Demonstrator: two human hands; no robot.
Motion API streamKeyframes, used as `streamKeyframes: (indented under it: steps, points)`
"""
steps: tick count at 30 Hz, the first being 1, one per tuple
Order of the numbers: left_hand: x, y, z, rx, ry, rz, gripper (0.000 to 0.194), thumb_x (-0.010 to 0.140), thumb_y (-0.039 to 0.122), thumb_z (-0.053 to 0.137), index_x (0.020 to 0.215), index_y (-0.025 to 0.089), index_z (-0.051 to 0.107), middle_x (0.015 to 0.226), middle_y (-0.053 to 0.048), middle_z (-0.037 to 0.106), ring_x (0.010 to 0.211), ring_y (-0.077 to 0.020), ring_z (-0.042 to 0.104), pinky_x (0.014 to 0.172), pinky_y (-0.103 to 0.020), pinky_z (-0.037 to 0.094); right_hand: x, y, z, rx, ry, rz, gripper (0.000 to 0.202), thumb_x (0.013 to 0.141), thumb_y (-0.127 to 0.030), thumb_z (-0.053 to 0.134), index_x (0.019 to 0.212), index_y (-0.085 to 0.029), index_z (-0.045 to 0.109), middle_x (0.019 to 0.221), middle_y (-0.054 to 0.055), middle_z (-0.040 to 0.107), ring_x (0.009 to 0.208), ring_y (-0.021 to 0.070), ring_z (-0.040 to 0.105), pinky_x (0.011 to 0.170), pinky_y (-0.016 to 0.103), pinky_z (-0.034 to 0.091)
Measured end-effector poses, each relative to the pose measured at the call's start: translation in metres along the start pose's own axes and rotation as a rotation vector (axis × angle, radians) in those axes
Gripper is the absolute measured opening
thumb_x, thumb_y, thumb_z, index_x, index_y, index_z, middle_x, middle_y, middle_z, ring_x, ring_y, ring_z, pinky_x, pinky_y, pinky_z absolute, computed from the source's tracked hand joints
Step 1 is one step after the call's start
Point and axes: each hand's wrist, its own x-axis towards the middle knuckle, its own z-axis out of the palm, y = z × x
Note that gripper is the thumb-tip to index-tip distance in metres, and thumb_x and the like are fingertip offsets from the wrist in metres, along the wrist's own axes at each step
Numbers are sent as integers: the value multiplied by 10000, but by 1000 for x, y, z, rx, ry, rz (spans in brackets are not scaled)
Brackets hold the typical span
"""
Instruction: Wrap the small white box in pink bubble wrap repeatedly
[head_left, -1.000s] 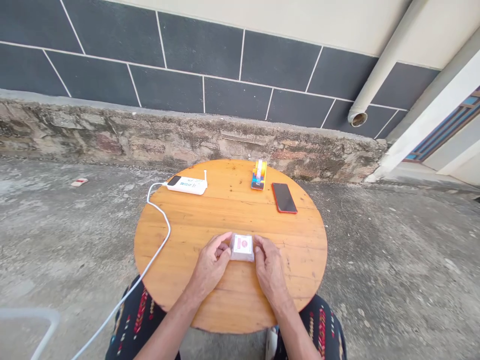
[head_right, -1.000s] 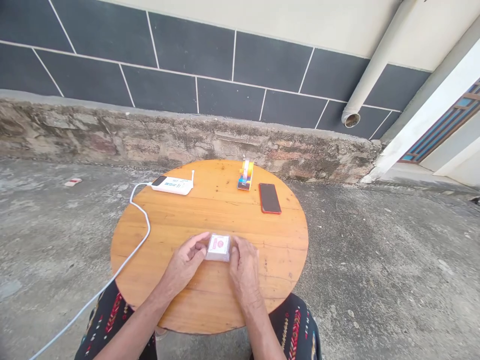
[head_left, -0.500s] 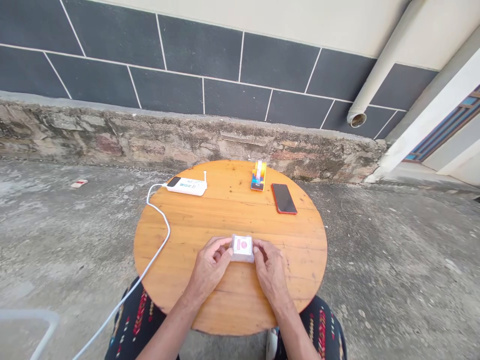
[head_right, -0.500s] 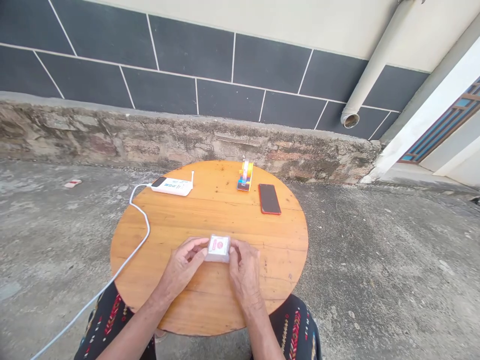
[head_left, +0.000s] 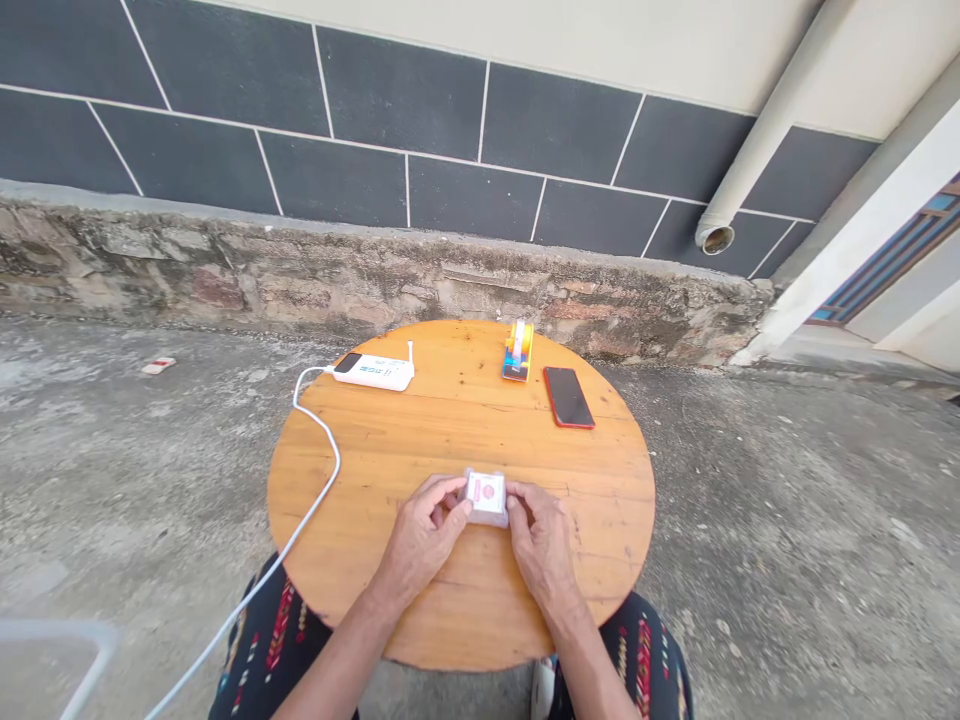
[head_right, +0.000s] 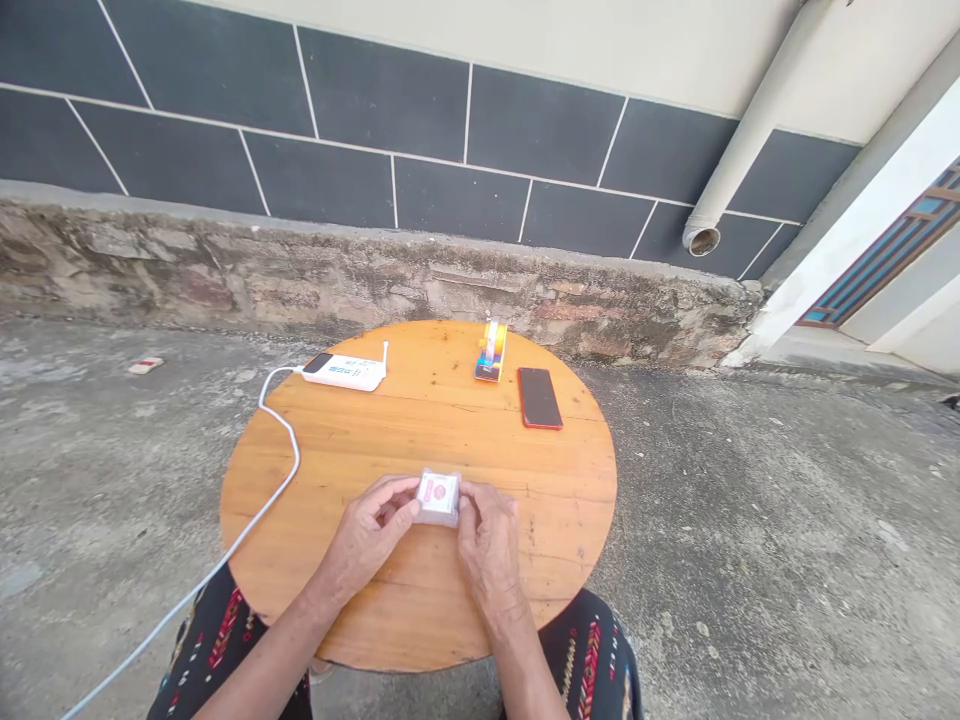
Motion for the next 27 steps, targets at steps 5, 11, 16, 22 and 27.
streamKeyframes:
  steps: [5, 11, 16, 22, 27]
  points:
    - [-1, 1, 0, -25, -5, -14, 235, 809, 270, 553, 998, 165, 646, 938, -59, 637, 726, -146, 588, 613, -246, 481, -1, 1, 0, 1, -3, 8, 231, 884, -202, 454, 964, -211, 671, 918, 48, 711, 846, 202, 640, 797, 331, 458]
    - [-1, 2, 0, -32, 12, -19, 211, 794, 285, 576, 955, 168, 644, 912, -50, 629, 711, -143, 586, 594, -239, 473, -1, 2, 1, 10, -1, 8, 219, 881, -208, 453, 935, -206, 665, 909, 50, 711, 839, 204, 640, 786, 322, 459]
    - [-1, 3, 0, -37, 10, -9, 154, 807, 270, 569, 908, 169, 627, 929, -49, 624, 709, -135, 575, 594, -234, 464, -2, 2, 1, 66, -28, 75, 201, 877, -248, 473, 874, -202, 669, 836, 39, 707, 777, 197, 640, 702, 289, 475]
    - [-1, 5, -1, -47, 12, -36, 142, 809, 280, 569, 878, 170, 625, 854, -34, 620, 671, -131, 562, 576, -229, 454, -4, 2, 2, 187, 4, 154, 178, 867, -289, 507, 906, -197, 654, 826, 37, 703, 758, 191, 650, 656, 272, 492]
    - [0, 6, -1, -65, 21, -32, 140, 793, 266, 570, 869, 170, 638, 841, -32, 626, 665, -132, 567, 573, -225, 453, 0, -2, -2, 139, 89, 99, 165, 850, -301, 543, 933, -196, 640, 876, 46, 684, 826, 193, 641, 751, 298, 492]
